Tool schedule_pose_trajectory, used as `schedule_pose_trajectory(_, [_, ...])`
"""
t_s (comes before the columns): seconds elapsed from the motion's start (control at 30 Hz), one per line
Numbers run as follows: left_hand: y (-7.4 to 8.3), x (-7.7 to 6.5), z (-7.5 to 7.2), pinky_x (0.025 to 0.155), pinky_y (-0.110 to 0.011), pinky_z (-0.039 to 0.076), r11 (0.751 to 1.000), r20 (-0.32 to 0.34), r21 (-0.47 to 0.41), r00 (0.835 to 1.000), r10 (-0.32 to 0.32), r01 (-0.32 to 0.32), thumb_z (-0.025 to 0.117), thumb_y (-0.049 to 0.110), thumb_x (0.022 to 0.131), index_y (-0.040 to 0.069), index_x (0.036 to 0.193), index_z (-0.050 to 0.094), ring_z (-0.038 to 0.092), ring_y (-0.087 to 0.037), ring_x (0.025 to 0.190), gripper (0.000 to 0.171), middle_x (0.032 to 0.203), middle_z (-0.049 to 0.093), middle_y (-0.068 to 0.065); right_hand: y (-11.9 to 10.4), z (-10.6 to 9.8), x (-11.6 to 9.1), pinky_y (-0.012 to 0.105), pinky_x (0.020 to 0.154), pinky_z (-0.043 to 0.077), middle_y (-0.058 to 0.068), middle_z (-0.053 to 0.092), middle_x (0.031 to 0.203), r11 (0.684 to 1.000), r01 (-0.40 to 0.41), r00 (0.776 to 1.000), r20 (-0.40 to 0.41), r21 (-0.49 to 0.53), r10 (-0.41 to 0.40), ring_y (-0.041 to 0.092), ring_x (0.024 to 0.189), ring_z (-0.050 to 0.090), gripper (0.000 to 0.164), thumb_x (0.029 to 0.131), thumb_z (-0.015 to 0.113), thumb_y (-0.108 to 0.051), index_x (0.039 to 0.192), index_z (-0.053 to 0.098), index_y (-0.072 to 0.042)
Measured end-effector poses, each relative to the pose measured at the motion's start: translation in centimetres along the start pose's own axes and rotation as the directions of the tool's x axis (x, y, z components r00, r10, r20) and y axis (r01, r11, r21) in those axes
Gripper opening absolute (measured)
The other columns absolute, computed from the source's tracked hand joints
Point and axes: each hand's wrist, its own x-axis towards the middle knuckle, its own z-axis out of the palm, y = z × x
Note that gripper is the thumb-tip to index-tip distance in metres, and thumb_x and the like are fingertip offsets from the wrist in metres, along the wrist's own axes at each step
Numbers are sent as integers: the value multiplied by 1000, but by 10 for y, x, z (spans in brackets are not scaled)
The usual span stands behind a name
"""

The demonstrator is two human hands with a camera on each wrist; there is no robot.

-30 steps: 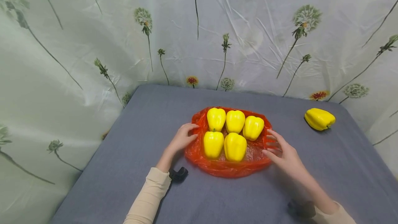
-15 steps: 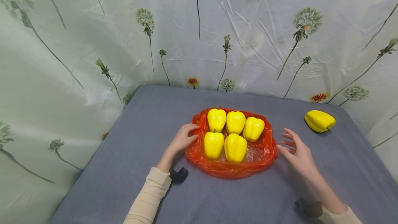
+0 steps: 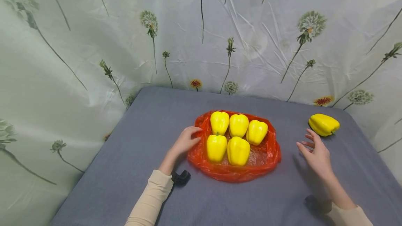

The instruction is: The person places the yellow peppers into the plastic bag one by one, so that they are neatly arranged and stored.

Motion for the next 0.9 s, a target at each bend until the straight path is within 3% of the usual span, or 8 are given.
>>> schedule_pose_trajectory(0.23, [-1, 0, 1, 112, -50, 31, 1000, 1, 4, 1000, 6, -6, 61, 11, 87, 1, 122, 60, 42, -37, 131, 36, 129, 59, -17, 17, -4, 7, 47, 73, 55, 36, 39, 136, 995, -102, 995, -13, -2, 102, 48, 112, 51, 66, 96, 49, -28, 147, 18, -1])
schedule_pose_trajectory(0.57, [-2, -1, 0, 111, -50, 33, 1000, -6, -2, 1000, 13, -13, 60, 10, 87, 2, 122, 60, 44, -36, 129, 35, 128, 59, -17, 32, -7, 21, 59, 84, 48, 39, 38, 134, 986, -159, 986, -66, -41, 156, 51, 111, 51, 65, 95, 48, -23, 146, 17, 4])
schedule_pose_trajectory(0.9, [-1, -1, 0, 110, -52, 33, 1000, -1, 1, 1000, 16, -16, 60, 11, 88, 2, 122, 60, 43, -36, 130, 36, 128, 59, -16, 45, -12, 31, 56, 86, 45, 37, 33, 140, 961, -275, 957, -101, -13, 272, 47, 109, 53, 71, 95, 46, -24, 148, 7, 4])
